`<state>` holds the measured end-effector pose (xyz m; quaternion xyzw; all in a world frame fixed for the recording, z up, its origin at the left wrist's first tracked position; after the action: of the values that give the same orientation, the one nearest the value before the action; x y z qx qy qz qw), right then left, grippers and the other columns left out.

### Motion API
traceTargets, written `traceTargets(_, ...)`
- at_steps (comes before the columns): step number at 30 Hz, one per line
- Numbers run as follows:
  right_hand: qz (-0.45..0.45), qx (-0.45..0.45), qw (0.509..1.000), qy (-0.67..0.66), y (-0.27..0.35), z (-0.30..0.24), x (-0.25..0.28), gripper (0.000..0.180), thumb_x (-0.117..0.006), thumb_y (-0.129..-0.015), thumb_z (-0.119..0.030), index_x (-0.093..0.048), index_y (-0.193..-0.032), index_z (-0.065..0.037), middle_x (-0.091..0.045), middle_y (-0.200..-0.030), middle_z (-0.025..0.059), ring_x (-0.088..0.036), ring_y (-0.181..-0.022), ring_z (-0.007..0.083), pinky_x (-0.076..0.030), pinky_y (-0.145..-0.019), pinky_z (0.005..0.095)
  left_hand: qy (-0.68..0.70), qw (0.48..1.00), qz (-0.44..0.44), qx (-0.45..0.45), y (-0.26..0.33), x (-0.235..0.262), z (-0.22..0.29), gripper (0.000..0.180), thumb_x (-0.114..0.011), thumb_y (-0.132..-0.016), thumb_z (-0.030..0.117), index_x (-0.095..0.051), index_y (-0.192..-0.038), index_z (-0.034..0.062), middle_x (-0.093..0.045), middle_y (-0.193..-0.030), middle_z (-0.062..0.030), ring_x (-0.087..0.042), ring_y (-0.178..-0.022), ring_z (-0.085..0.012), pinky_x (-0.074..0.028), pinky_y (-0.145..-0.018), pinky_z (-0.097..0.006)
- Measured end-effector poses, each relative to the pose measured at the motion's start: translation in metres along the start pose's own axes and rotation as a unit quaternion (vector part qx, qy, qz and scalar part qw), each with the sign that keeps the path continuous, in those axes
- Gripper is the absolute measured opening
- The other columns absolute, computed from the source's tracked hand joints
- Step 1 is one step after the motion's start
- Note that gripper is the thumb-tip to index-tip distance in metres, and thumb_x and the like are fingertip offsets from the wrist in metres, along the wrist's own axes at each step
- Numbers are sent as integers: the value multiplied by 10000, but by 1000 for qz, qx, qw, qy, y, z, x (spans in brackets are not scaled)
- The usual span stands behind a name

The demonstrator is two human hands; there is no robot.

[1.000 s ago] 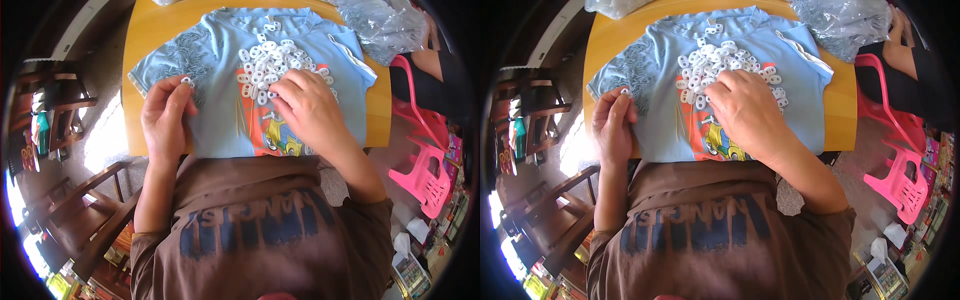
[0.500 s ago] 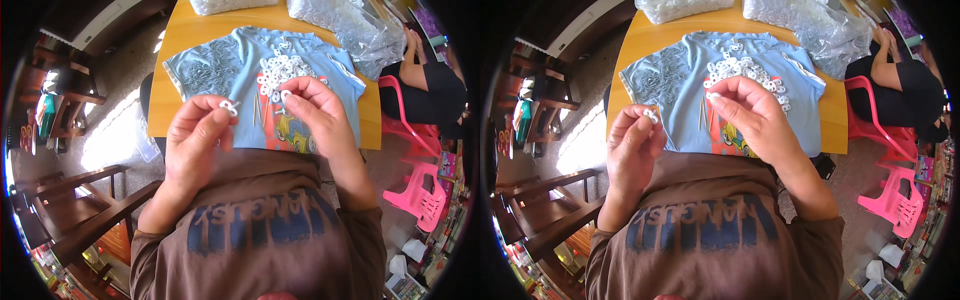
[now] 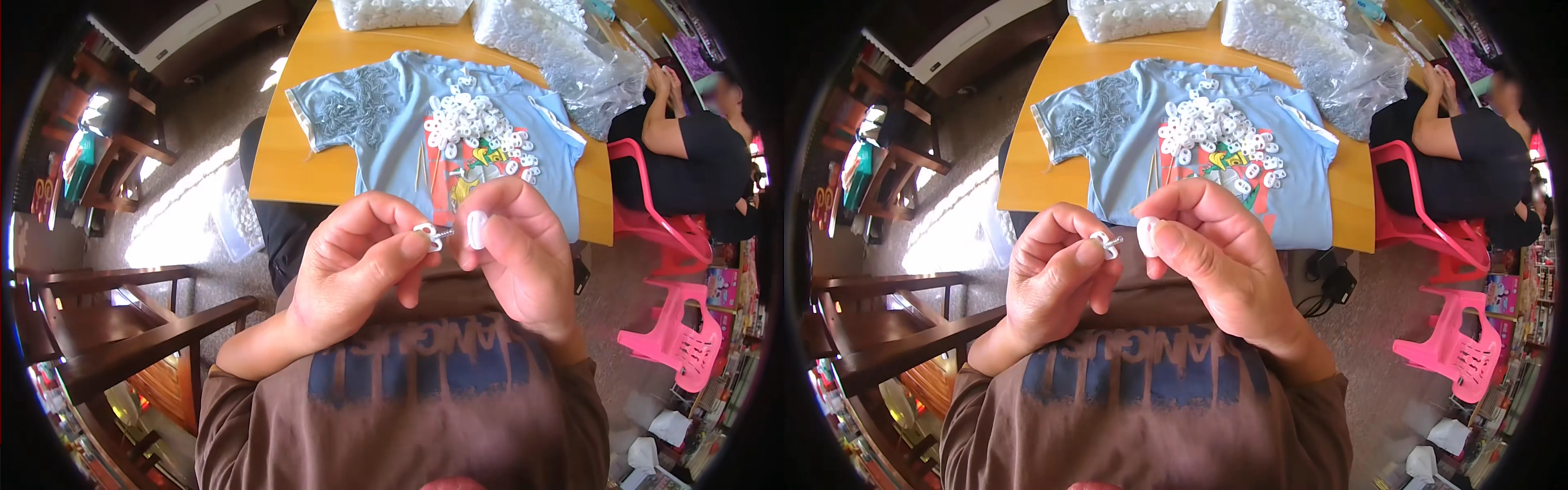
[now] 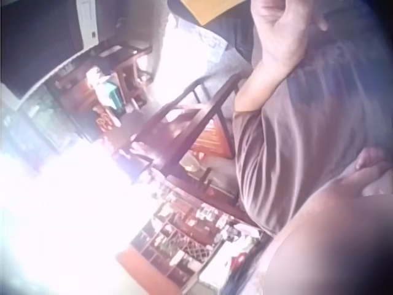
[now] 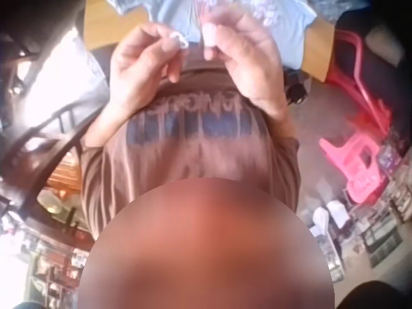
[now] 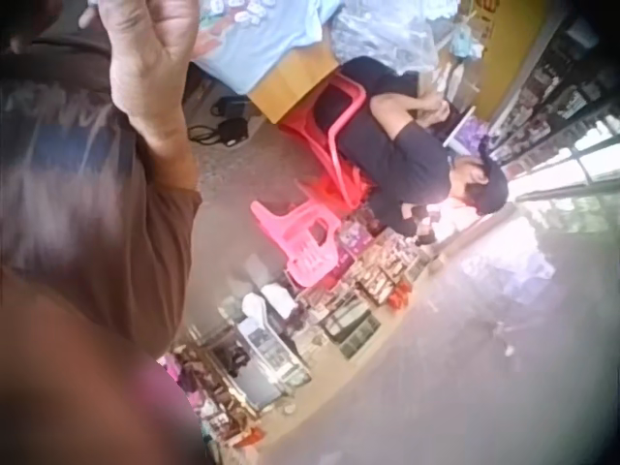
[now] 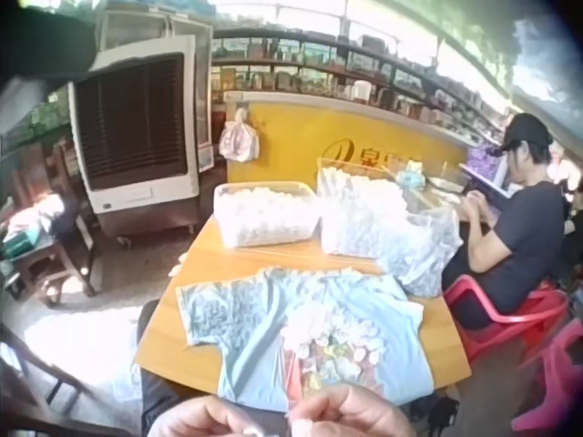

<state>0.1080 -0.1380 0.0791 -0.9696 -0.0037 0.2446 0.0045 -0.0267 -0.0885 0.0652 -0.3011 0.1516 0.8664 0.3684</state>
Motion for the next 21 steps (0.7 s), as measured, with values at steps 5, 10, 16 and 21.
traceTargets(5, 64, 2, 998, 24, 2, 5, 3, 231, -525, -894, -160, -512, -1067, -7, -529, -834, 10, -484, -756, 73, -415, -681, 209, -35, 999, 27, -1, 0, 0, -4, 65, -511, -875, 63, -504, -914, 11, -584, -779, -83, -503, -521, -94, -406, -471, -194)
traceTargets(10, 63, -26, 997, -21, 3, 16, 11, 251, -533, -888, -162, -545, -1075, 6, -542, -877, 18, -496, -779, 84, -425, -698, 217, -48, 997, 64, 5, -3, 7, -10, 68, -502, -869, 73, -496, -896, 11, -577, -737, -94, -477, -459, -106, -382, -422, -197)
traceTargets(16, 53, -29, 998, -22, 8, 21, 10, 286, -530, -893, -177, -538, -1108, 12, -562, -883, 23, -502, -775, 79, -425, -700, 213, -48, 997, 65, 8, -1, 10, -12, 66, -502, -869, 73, -497, -895, 12, -577, -748, -93, -480, -466, -104, -383, -423, -199)
traceTargets(21, 81, -13, 994, 68, 6, 22, 15, 263, -557, -883, -206, -584, -1041, 2, -576, -826, 19, -509, -739, 76, -428, -689, 211, -55, 997, 55, 10, -1, 9, -13, 58, -509, -865, 59, -503, -896, 10, -579, -762, -90, -492, -481, -99, -393, -432, -194)
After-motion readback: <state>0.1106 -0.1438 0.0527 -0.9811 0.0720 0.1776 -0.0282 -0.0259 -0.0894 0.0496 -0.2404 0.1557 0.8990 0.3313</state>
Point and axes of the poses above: each hand's wrist, its own y-axis away from the middle knuckle, its own x-axis out of the back of the hand, z = x × y, the point moved 5 cm from there along -y, towards the middle knuckle
